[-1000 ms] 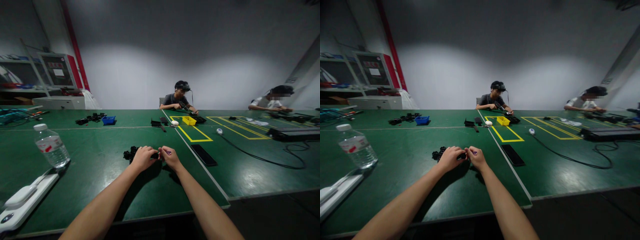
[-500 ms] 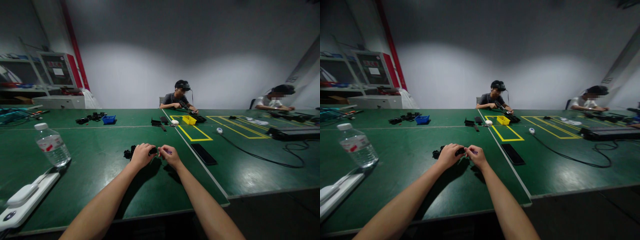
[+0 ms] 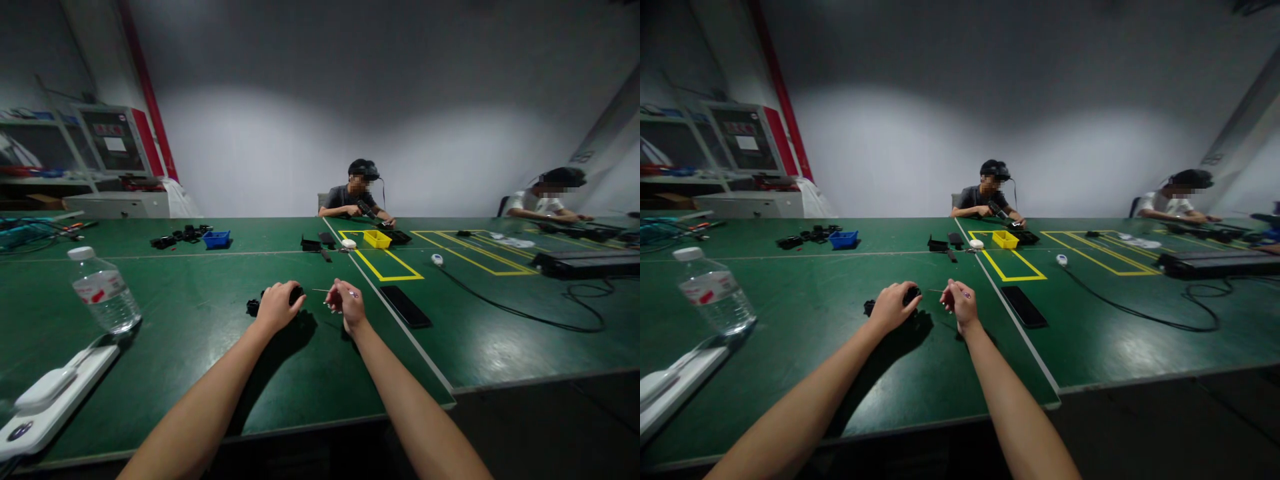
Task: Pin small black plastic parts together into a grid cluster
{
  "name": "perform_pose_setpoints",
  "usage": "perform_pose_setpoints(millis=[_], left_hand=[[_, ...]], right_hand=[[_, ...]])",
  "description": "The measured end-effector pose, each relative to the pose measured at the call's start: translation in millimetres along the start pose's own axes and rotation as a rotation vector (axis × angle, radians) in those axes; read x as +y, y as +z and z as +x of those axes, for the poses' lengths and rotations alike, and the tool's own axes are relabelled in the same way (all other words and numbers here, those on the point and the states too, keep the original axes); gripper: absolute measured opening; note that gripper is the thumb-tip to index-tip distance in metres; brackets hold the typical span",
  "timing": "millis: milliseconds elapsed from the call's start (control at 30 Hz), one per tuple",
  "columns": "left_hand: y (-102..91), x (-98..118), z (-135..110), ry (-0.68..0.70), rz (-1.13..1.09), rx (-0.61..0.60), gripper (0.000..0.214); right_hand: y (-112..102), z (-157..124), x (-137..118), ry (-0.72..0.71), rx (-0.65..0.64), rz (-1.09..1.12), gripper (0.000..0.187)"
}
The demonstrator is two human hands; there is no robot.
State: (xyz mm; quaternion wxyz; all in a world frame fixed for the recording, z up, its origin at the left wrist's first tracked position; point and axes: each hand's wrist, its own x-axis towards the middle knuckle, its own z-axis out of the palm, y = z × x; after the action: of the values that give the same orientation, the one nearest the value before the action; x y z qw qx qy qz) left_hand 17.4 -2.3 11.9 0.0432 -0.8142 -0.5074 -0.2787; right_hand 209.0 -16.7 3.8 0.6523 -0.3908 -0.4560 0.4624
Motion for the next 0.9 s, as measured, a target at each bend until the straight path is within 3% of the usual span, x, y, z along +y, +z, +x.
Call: perform_pose_setpoints(millis=[233, 400, 900], left_hand=[[0.5, 1.2, -2.1, 0.107, -0.059, -0.079, 0.027], [1.7, 0.6, -3.6, 0.189, -0.063, -0.122, 0.03], [5.2, -3.4, -6.7, 0.197, 0.018, -0.2, 0.03]], right_hand=[[-3.9, 5.4, 3.9, 0.027, 0.118, 0.033, 0.038], [-4.6, 6.4, 5.9, 0.034, 0.106, 0.002, 0.037], [-2.7, 5.9, 5.9, 0.05, 0.089, -0.021, 0.038]])
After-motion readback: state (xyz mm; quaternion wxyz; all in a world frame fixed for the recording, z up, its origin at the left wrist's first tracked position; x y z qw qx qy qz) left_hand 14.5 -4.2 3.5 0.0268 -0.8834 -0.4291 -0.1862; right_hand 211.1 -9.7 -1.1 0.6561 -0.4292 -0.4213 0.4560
